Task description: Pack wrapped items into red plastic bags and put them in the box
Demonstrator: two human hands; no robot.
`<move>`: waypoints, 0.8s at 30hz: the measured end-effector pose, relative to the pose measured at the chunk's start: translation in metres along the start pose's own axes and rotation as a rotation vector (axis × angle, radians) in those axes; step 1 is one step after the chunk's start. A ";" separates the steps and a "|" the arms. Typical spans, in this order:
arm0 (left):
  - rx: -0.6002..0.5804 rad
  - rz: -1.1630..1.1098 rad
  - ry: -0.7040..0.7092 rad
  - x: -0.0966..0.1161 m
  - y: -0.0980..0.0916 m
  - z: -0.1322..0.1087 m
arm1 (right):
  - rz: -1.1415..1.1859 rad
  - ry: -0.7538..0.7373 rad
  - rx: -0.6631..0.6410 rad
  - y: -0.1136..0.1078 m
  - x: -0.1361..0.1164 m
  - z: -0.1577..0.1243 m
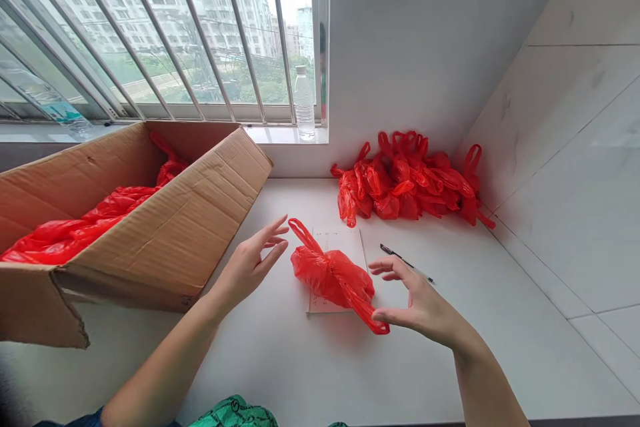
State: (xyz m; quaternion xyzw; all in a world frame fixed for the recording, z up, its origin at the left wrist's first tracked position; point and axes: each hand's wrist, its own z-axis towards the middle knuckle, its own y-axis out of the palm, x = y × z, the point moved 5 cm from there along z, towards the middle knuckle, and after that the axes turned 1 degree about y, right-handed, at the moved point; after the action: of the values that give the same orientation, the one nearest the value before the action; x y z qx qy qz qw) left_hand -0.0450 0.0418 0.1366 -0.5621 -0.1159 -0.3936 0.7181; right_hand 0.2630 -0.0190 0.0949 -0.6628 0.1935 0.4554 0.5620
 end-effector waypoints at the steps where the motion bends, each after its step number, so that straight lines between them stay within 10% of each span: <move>1: -0.003 0.027 0.037 0.008 -0.015 -0.012 | -0.046 -0.019 0.032 0.004 -0.001 0.003; 6: 0.440 0.196 0.218 0.033 -0.123 -0.062 | -0.337 -0.203 0.078 0.049 -0.024 0.035; 9: 0.583 0.211 0.212 0.032 -0.145 -0.073 | -0.509 -0.303 0.076 0.080 -0.028 0.061; 11: 0.392 0.189 0.212 0.029 -0.117 -0.066 | -0.587 -0.291 0.034 0.097 -0.017 0.077; 15: -0.105 0.280 0.295 0.014 -0.005 -0.045 | -0.647 -0.293 -0.017 0.114 0.017 0.091; 18: -0.260 0.378 0.343 -0.005 0.066 -0.031 | -0.658 -0.324 0.019 0.113 0.033 0.090; 24: -0.373 0.397 0.280 -0.037 0.120 -0.029 | -0.714 -0.307 0.055 0.115 0.039 0.083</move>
State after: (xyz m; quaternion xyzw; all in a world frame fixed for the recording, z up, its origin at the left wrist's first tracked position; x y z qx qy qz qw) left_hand 0.0056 0.0386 0.0182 -0.6363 0.1707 -0.3335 0.6744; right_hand 0.1626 0.0342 0.0012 -0.5971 -0.1236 0.3198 0.7252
